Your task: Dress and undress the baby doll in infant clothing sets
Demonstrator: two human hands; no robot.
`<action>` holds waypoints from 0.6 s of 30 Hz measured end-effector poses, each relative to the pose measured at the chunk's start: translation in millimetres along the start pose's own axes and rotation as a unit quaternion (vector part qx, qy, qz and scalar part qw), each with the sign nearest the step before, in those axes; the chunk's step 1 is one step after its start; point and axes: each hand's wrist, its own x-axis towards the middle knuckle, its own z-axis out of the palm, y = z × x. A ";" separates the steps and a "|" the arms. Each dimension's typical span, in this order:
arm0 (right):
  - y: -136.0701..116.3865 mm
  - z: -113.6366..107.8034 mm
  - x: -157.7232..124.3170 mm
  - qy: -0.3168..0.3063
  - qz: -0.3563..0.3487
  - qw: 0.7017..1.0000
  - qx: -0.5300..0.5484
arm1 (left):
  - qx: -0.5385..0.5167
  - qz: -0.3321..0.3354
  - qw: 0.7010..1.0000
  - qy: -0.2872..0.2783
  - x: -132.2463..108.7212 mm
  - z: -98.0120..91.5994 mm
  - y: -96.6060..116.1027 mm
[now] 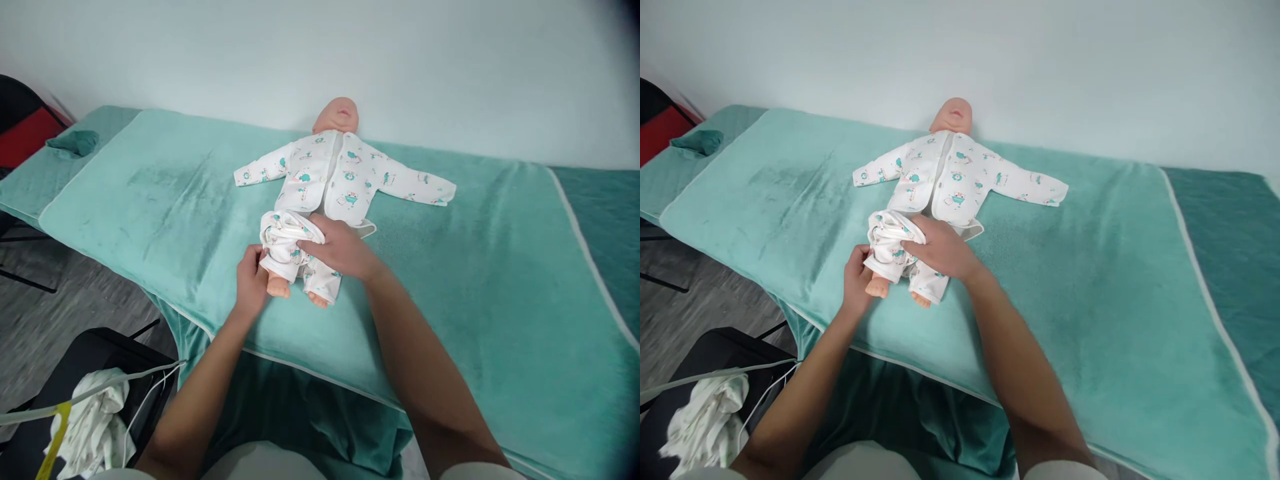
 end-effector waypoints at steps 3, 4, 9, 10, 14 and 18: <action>3.4 -3.9 -1.8 -0.021 -0.024 0.997 0.065 | -0.092 -0.027 0.994 0.044 2.0 -3.2 3.0; 5.3 -4.8 -2.4 -0.019 -0.029 0.995 0.094 | -0.114 -0.031 0.992 0.050 5.4 -4.1 5.2; 13.9 -8.7 -4.7 0.083 -0.038 0.978 0.188 | -0.143 0.010 0.988 0.057 41.9 -1.5 26.8; 14.9 -10.5 -5.1 0.123 -0.041 0.973 0.191 | -0.136 0.020 0.989 0.048 50.8 0.9 32.2; 20.2 -22.0 -7.2 0.274 -0.041 0.952 0.133 | -0.047 0.038 0.996 -0.058 79.5 13.8 48.5; 27.3 -26.6 -8.0 0.228 -0.026 0.970 -0.079 | 0.085 0.104 0.974 -0.183 93.9 28.0 54.3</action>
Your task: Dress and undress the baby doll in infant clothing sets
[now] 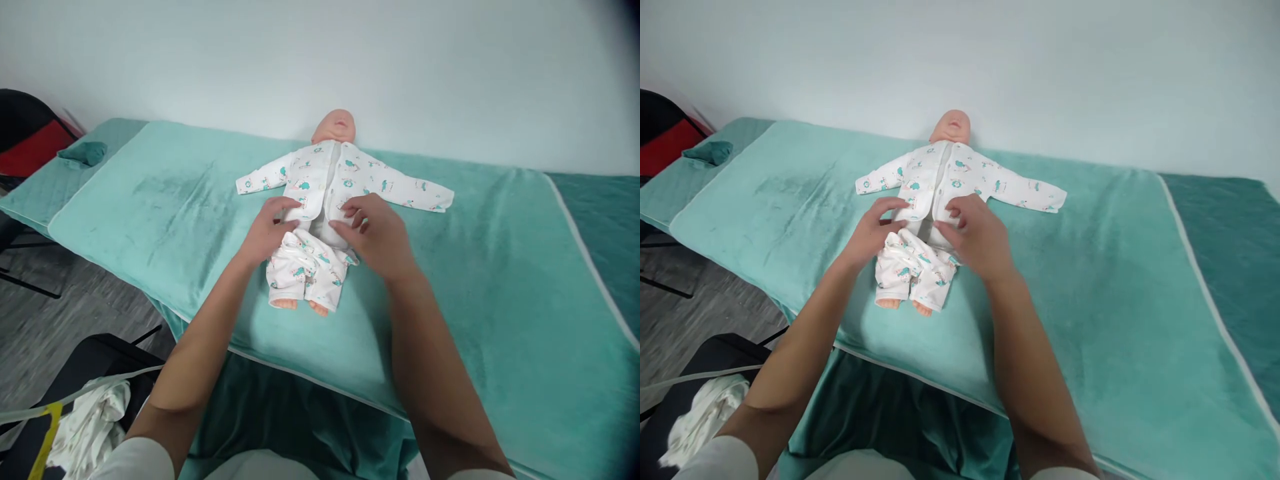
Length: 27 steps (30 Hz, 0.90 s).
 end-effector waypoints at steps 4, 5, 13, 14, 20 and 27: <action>-2.9 10.8 -2.6 -0.052 -0.009 0.987 -0.154 | 0.188 0.036 0.981 -0.025 9.2 13.9 6.5; -4.5 13.8 -3.0 -0.052 -0.004 0.984 -0.171 | 0.232 0.037 0.972 -0.021 9.7 17.6 9.2; 6.5 22.8 0.1 0.019 -0.050 0.992 -0.111 | 0.394 0.069 0.916 0.039 -4.1 31.3 23.3; 8.1 23.9 0.0 0.034 -0.056 0.994 -0.082 | 0.385 0.075 0.918 0.052 -4.9 31.8 22.7; 5.9 26.8 -0.5 0.095 0.001 0.987 0.127 | 0.112 0.044 0.975 0.188 8.3 23.3 13.9; 53.6 -60.5 4.8 0.214 0.227 0.950 -0.029 | -0.099 -0.194 0.925 0.312 31.3 -31.4 -46.6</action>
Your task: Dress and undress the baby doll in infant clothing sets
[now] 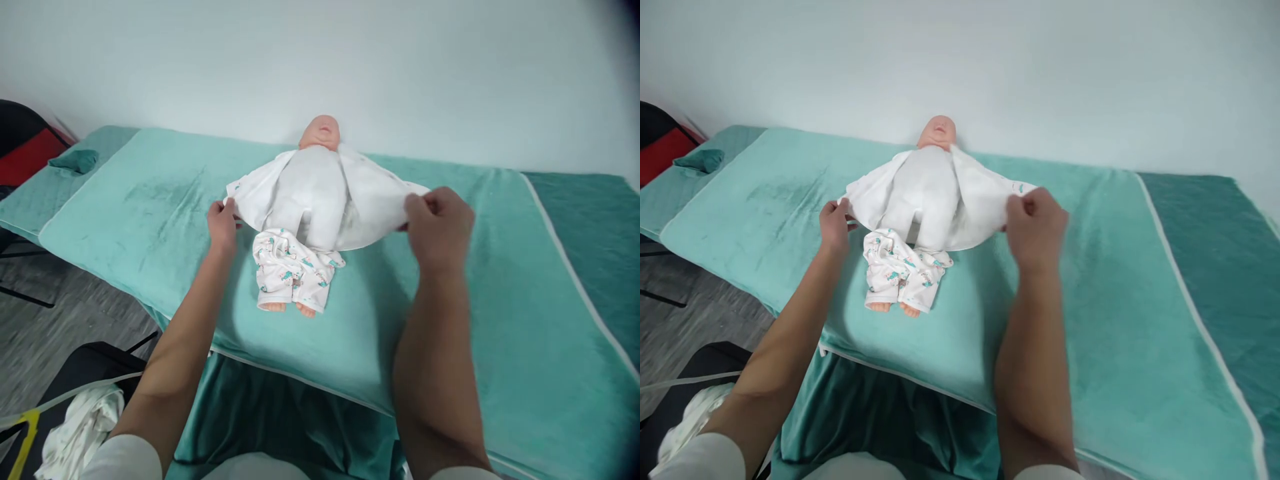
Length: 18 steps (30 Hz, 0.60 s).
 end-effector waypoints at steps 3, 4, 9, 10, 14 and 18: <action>34.1 -29.3 20.9 -0.151 0.091 0.950 -0.257 | 0.099 0.010 0.995 0.016 18.9 -13.0 -23.4; 42.1 -32.4 23.0 -0.180 0.104 0.938 -0.278 | 0.114 0.022 0.993 0.024 21.5 -14.8 -29.2; 40.7 -4.3 10.5 -0.121 0.023 0.966 -0.228 | 0.172 0.116 0.977 0.040 17.5 -12.1 -39.0; 35.4 5.0 6.5 -0.086 -0.018 0.978 -0.190 | 0.192 0.143 0.970 0.034 16.1 -10.7 -39.1; 17.8 36.9 -8.5 -0.013 -0.165 0.986 -0.012 | 0.252 0.259 0.932 0.005 20.8 -2.7 -39.7; 7.9 56.2 -24.2 -0.053 -0.229 0.967 0.098 | 0.295 0.291 0.910 -0.003 42.7 11.7 -37.7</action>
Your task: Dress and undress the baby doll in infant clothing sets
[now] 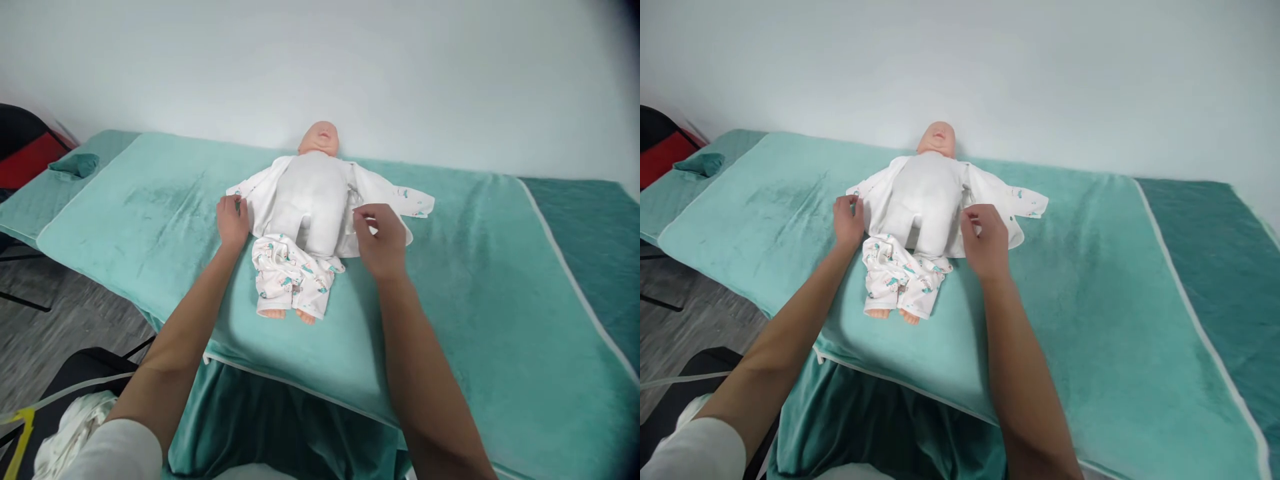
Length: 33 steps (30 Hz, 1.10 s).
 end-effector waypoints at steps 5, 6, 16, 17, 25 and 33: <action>-8.1 14.1 -5.6 -0.030 -0.005 0.999 0.043 | 0.028 -0.104 0.990 -0.093 29.5 14.7 2.7; -8.2 15.6 -5.7 -0.027 0.004 0.999 0.045 | 0.023 -0.107 0.989 -0.099 33.3 16.6 3.6; -8.7 20.9 -8.0 -0.028 0.036 0.998 0.043 | -0.171 -0.080 0.981 -0.050 39.9 27.6 -2.4; -8.5 20.6 -8.4 -0.028 0.037 0.998 0.041 | -0.173 -0.091 0.980 -0.021 39.8 27.8 -3.6; -3.7 18.9 -9.9 -0.033 0.040 0.998 0.032 | -0.130 -0.123 0.983 0.028 38.6 25.7 -6.0; -2.0 17.9 -9.4 -0.033 0.024 0.999 0.033 | -0.108 -0.134 0.984 0.039 35.6 24.2 -5.3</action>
